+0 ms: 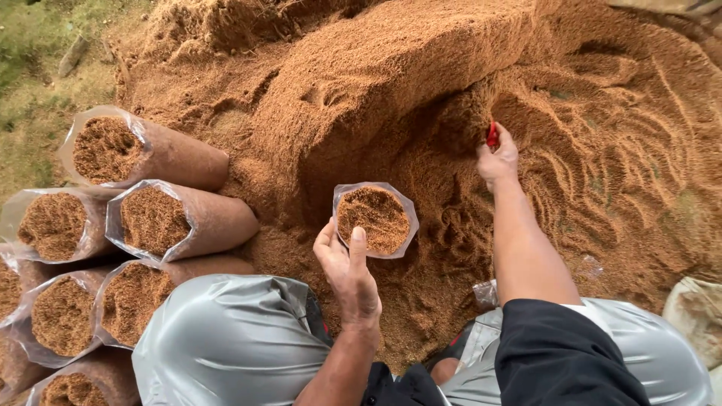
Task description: Filling plastic bags with substrate and packing it down by hand for mushroom cultivation
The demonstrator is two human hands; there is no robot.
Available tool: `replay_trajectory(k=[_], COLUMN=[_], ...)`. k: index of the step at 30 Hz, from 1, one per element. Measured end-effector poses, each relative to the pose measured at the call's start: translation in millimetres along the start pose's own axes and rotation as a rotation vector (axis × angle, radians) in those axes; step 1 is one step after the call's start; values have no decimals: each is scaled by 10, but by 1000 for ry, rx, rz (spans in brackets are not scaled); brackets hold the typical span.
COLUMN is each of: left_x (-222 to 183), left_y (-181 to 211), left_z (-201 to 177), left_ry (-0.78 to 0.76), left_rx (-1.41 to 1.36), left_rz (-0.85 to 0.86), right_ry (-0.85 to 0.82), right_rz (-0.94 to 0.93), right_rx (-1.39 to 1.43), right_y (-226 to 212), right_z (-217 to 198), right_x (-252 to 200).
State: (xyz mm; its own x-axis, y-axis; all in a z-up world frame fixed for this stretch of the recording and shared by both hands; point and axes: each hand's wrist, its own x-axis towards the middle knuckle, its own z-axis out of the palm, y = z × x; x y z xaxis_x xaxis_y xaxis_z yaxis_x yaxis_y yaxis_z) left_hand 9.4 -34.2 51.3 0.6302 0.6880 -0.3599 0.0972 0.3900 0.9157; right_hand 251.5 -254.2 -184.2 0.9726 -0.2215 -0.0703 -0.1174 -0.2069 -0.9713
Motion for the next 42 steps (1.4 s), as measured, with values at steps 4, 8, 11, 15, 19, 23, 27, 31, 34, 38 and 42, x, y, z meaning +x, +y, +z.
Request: replay_trajectory(k=[4,8,11,15,19,23,27,31,34,38,42], left_x=[113,224,217,191,239,245,272,261,244,272,279], left_y=[-189,-329,-237,-135,-201,-117,-133,-93,-106,-171,-188], left_z=[-89,-128,-93,-40,29,85,132,165,172,179,177], left_ry=[30,43,31,41,60,48,43,-4,-21,-10,8], left_rx=[-54,-87,-87,-76,-29,2,40,40,66,54,50], left_rz=[-1,15,26,27,72,77,72,84,101,95,120], right_ry=[-25,-46,-125,-270,-316,-338,-362,-413,-438,-363,-341], right_rz=[190,456,512,523,463,386,259,175,29,-361,-683], right_rx=[137,347,411,522,513,477,410,307,93,-432,-616], right_y=[-68,-275,-325,-525,-883,-1557,-1916,-2439,-2791,-2832,-2688], right_z=[-10,-110,-174,-288,-383,-411,-396,-268,-165,-10,52], right_x=[-134,-361,-467,-626,-806,-1132,-1371,-1650,-1912,-2100,-2151])
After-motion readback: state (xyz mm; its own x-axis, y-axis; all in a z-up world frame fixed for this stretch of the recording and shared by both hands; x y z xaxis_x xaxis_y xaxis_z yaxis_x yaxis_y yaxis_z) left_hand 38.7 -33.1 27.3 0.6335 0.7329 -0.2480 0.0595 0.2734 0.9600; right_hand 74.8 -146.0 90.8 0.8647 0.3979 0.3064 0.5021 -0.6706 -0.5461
